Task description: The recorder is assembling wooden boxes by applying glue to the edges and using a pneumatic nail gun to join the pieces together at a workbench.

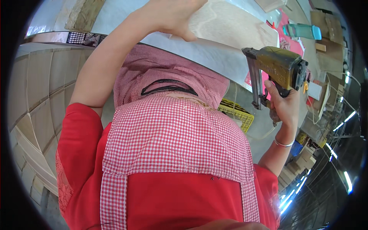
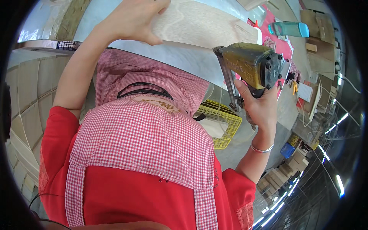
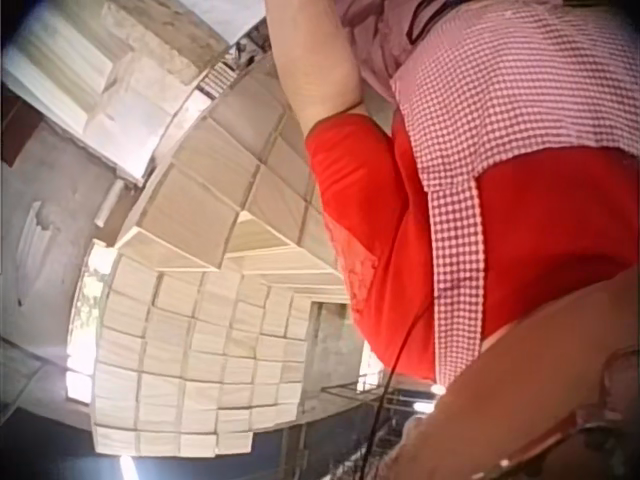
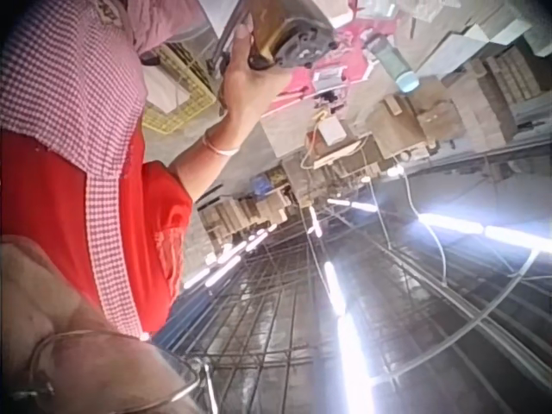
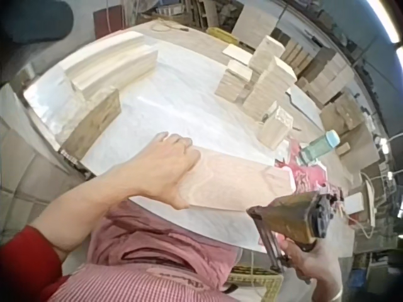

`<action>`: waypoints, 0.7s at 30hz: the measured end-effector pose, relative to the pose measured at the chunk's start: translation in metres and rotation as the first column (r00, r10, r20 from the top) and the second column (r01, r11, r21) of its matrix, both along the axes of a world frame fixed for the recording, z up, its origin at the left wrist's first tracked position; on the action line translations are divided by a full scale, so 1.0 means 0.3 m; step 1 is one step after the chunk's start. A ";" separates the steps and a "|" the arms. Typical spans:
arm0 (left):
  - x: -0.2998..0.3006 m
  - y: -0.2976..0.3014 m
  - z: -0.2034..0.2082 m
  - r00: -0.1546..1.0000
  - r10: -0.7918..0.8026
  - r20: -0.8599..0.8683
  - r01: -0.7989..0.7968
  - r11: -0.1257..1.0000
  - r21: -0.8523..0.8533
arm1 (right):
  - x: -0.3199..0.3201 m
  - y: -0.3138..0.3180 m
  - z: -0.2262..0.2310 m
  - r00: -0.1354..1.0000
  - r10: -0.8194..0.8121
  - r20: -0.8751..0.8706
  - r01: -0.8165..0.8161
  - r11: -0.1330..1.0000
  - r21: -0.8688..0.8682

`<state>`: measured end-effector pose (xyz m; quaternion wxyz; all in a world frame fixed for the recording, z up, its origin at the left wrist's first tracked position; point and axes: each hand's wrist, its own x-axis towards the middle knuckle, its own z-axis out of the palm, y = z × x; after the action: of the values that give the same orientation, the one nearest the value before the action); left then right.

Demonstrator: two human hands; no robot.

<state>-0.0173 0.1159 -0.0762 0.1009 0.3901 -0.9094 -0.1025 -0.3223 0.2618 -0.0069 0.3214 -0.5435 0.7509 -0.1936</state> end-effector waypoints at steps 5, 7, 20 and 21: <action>0.003 -0.004 -0.009 1.000 -0.011 -0.026 0.011 1.000 -0.003 | 0.025 -0.008 0.007 1.000 -0.013 0.012 0.013 1.000 0.025; 0.002 0.000 -0.022 0.997 -0.019 -0.077 0.015 0.999 -0.051 | 0.029 -0.004 0.009 0.999 -0.035 0.004 0.035 0.999 0.042; 0.148 -0.025 -0.143 0.865 -0.297 -0.403 0.217 0.948 -0.233 | 0.108 0.003 0.020 0.994 0.055 -0.099 -0.065 0.993 -0.095; 0.161 -0.018 -0.147 0.871 -0.282 -0.402 0.204 0.952 -0.227 | 0.124 0.007 0.031 0.997 0.047 -0.066 -0.052 0.996 -0.078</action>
<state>0.0311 0.1106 -0.1202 0.3194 0.2294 -0.9120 -0.1163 -0.2850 0.2638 0.0024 0.2800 -0.5803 0.7387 -0.1978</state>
